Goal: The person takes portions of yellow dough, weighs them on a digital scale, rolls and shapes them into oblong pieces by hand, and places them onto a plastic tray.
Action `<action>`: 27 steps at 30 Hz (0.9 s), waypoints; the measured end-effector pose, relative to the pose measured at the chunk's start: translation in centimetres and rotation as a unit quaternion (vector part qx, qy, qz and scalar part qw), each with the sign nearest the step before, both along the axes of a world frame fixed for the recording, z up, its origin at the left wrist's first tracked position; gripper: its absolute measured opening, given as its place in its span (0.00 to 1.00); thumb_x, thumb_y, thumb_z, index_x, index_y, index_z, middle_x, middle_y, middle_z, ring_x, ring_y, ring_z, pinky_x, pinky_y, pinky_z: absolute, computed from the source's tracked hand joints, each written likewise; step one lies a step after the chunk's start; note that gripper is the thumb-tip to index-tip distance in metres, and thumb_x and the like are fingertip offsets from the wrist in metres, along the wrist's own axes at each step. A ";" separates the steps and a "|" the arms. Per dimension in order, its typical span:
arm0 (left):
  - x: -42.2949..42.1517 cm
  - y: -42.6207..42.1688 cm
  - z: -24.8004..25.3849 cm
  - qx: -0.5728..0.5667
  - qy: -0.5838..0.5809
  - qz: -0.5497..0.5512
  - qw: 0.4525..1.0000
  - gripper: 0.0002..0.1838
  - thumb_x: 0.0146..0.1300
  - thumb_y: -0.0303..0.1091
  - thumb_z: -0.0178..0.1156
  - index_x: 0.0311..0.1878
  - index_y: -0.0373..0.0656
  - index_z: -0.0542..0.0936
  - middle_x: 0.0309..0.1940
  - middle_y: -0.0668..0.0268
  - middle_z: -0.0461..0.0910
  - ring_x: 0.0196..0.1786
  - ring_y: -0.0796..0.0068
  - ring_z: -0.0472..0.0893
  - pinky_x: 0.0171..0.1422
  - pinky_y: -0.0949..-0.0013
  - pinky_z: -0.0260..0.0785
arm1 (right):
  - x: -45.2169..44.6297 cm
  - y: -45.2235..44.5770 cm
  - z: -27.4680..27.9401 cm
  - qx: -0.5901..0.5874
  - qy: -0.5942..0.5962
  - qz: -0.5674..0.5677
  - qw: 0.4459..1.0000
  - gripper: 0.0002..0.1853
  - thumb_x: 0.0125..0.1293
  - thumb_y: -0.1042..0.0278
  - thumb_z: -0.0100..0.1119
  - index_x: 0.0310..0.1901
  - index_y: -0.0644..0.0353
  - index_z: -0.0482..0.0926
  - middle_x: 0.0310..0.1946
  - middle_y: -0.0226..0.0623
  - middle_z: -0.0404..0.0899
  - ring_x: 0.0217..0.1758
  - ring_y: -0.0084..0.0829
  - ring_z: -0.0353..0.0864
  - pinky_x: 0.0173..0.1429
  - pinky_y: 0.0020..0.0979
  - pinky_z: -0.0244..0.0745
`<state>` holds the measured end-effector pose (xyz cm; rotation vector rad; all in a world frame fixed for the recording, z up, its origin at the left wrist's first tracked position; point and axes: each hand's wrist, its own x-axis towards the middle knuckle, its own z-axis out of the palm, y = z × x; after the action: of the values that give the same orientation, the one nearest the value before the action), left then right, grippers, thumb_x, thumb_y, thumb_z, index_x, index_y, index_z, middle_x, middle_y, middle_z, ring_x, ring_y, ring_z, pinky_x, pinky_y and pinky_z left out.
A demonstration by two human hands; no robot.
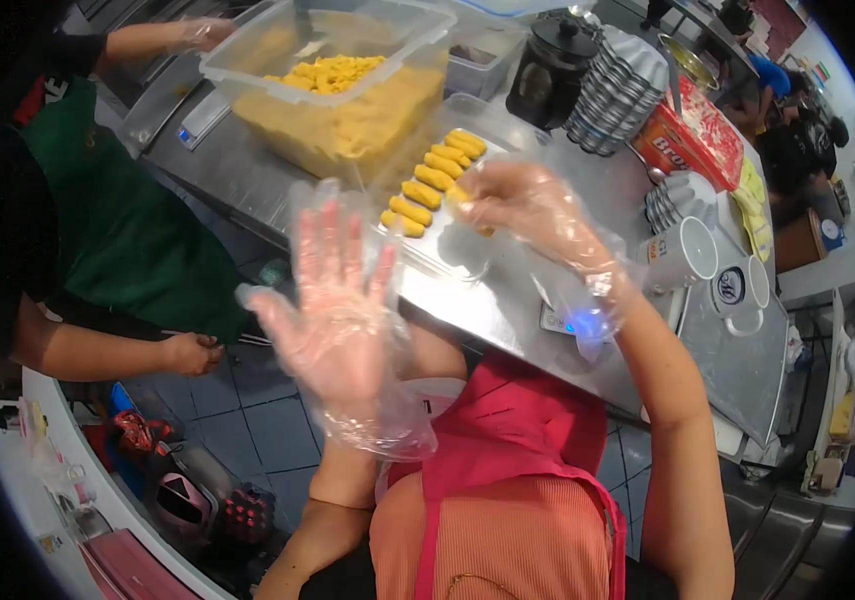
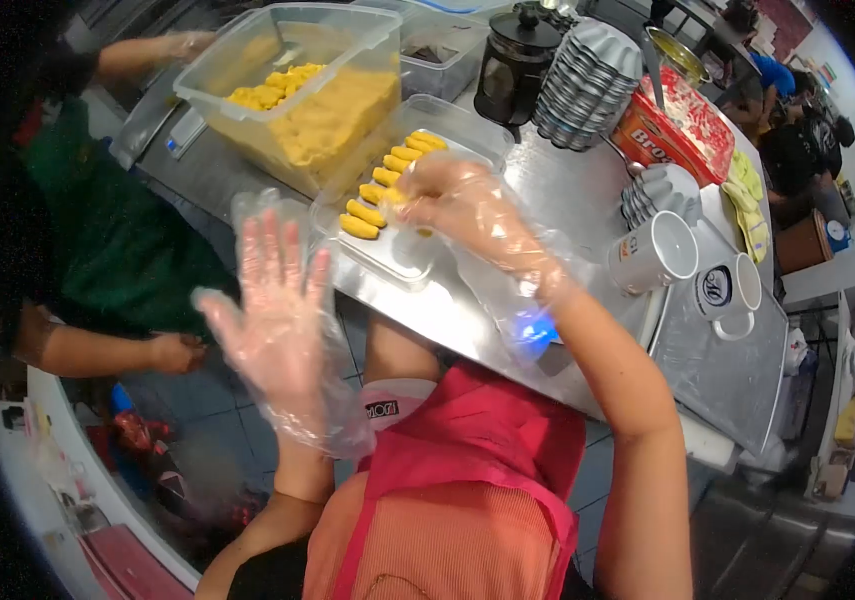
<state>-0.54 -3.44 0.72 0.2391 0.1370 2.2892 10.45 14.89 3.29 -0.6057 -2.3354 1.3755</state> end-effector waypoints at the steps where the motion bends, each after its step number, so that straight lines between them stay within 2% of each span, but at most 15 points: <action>1: -0.8 -0.4 0.1 -0.024 0.008 0.030 0.999 0.45 0.59 0.68 0.41 0.70 0.44 0.52 0.71 0.61 0.49 0.72 0.63 0.47 0.73 0.50 0.35 | -0.7 0.3 -1.0 0.074 -0.016 0.011 0.997 0.13 0.51 0.68 0.64 0.37 0.66 0.80 0.30 0.37 0.80 0.35 0.28 0.80 0.40 0.29 0.73; 4: -2.3 -1.5 -0.4 -0.047 0.015 0.087 0.995 0.46 0.58 0.68 0.43 0.69 0.41 0.52 0.70 0.59 0.49 0.72 0.61 0.47 0.73 0.49 0.35 | -2.6 -1.1 -2.5 0.252 -0.083 0.033 0.964 0.13 0.48 0.68 0.64 0.36 0.64 0.80 0.30 0.44 0.80 0.35 0.37 0.80 0.40 0.33 0.73; 5: -2.6 -1.7 -0.6 -0.056 0.017 0.099 0.993 0.45 0.59 0.67 0.43 0.69 0.41 0.52 0.71 0.59 0.49 0.72 0.60 0.47 0.73 0.49 0.35 | -3.2 -1.5 -2.3 0.265 -0.169 0.039 0.949 0.11 0.47 0.69 0.63 0.34 0.62 0.81 0.30 0.47 0.79 0.36 0.43 0.79 0.42 0.36 0.74; 8: -3.6 -2.2 -1.5 -0.056 0.016 0.105 0.993 0.45 0.60 0.66 0.44 0.69 0.39 0.51 0.71 0.59 0.48 0.73 0.60 0.47 0.73 0.49 0.36 | -4.0 -0.7 -3.3 0.309 -0.254 0.090 0.912 0.09 0.50 0.69 0.61 0.33 0.63 0.82 0.28 0.43 0.81 0.33 0.38 0.81 0.40 0.34 0.74; 11: -4.2 -2.5 -2.0 -0.053 0.010 0.108 0.993 0.45 0.60 0.66 0.44 0.69 0.39 0.51 0.71 0.59 0.48 0.73 0.60 0.47 0.73 0.49 0.36 | -3.6 1.6 1.4 0.180 -0.267 0.124 0.939 0.08 0.52 0.71 0.59 0.33 0.64 0.82 0.26 0.40 0.81 0.31 0.30 0.81 0.38 0.30 0.76; 13: -4.6 -2.4 -1.9 -0.053 0.005 0.115 0.992 0.45 0.60 0.66 0.44 0.69 0.39 0.51 0.71 0.59 0.48 0.73 0.60 0.47 0.74 0.49 0.36 | -3.4 3.2 4.5 0.179 -0.240 0.052 0.953 0.10 0.53 0.73 0.59 0.36 0.66 0.82 0.26 0.37 0.81 0.31 0.24 0.80 0.37 0.26 0.76; 14: -4.8 -2.3 -2.0 -0.048 -0.006 0.109 0.993 0.45 0.60 0.66 0.43 0.69 0.39 0.51 0.71 0.59 0.48 0.72 0.61 0.47 0.73 0.50 0.37 | -3.2 4.4 5.6 0.158 -0.141 0.044 0.976 0.10 0.49 0.67 0.61 0.30 0.64 0.82 0.22 0.40 0.81 0.22 0.26 0.79 0.33 0.29 0.75; 15: -5.0 -2.3 -2.1 -0.042 -0.016 0.104 0.994 0.45 0.59 0.66 0.43 0.69 0.39 0.51 0.71 0.59 0.48 0.72 0.61 0.48 0.73 0.50 0.37 | -3.5 3.8 7.5 0.146 -0.043 0.002 0.988 0.11 0.49 0.66 0.62 0.31 0.64 0.83 0.21 0.38 0.81 0.23 0.24 0.80 0.34 0.27 0.75; 18: -5.2 -2.1 -2.3 -0.059 -0.016 0.090 0.994 0.45 0.59 0.68 0.42 0.69 0.41 0.52 0.70 0.60 0.50 0.71 0.62 0.50 0.73 0.52 0.40 | -7.1 4.5 11.5 0.233 0.038 -0.009 0.972 0.12 0.52 0.64 0.60 0.33 0.64 0.82 0.27 0.41 0.82 0.27 0.28 0.81 0.36 0.29 0.76; 20: -5.0 -1.9 -2.4 -0.084 -0.012 0.082 0.993 0.45 0.59 0.68 0.41 0.69 0.43 0.52 0.69 0.61 0.52 0.70 0.63 0.52 0.72 0.53 0.42 | -8.8 3.0 14.8 0.343 -0.028 0.063 0.937 0.22 0.50 0.56 0.66 0.47 0.55 0.78 0.35 0.40 0.81 0.37 0.30 0.80 0.44 0.31 0.76; 22: -4.7 -1.9 -2.5 -0.109 -0.010 0.074 0.991 0.44 0.59 0.69 0.40 0.69 0.44 0.53 0.68 0.62 0.54 0.69 0.64 0.53 0.71 0.55 0.44 | -16.0 4.6 10.3 0.370 0.064 0.073 0.924 0.12 0.52 0.64 0.58 0.34 0.62 0.82 0.29 0.44 0.82 0.28 0.34 0.81 0.35 0.35 0.75; 23: -4.7 -2.0 -2.6 -0.122 -0.008 0.070 0.990 0.44 0.59 0.69 0.41 0.69 0.45 0.54 0.67 0.64 0.55 0.69 0.66 0.54 0.71 0.56 0.46 | -18.8 7.4 9.0 0.490 0.103 0.236 0.833 0.10 0.52 0.64 0.57 0.31 0.62 0.82 0.27 0.46 0.80 0.28 0.39 0.81 0.35 0.40 0.74; 24: -4.8 -2.2 -2.8 -0.125 -0.013 0.072 0.989 0.44 0.59 0.69 0.41 0.69 0.45 0.54 0.67 0.64 0.55 0.69 0.66 0.54 0.70 0.56 0.46 | -21.0 7.9 7.8 0.500 -0.042 0.225 0.835 0.10 0.51 0.64 0.57 0.28 0.63 0.80 0.24 0.48 0.78 0.26 0.40 0.79 0.32 0.39 0.73; 25: -4.9 -2.4 -3.0 -0.127 -0.017 0.073 0.989 0.44 0.59 0.69 0.41 0.69 0.45 0.54 0.67 0.65 0.55 0.69 0.66 0.55 0.70 0.56 0.47 | -22.7 8.5 7.1 0.506 -0.202 0.249 0.801 0.13 0.52 0.65 0.58 0.36 0.63 0.82 0.30 0.40 0.82 0.34 0.39 0.79 0.42 0.36 0.74; 27: -5.2 -2.8 -3.4 -0.139 -0.024 0.080 0.987 0.44 0.59 0.69 0.41 0.69 0.45 0.54 0.67 0.65 0.55 0.68 0.66 0.55 0.70 0.57 0.47 | -25.5 11.5 3.2 0.328 -0.269 0.360 0.831 0.08 0.51 0.65 0.57 0.27 0.59 0.80 0.20 0.35 0.77 0.21 0.33 0.69 0.26 0.34 0.67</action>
<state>-5.78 -6.23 -2.64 0.0272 0.4621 2.3991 -15.05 26.40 6.52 0.1715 -3.4571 0.5024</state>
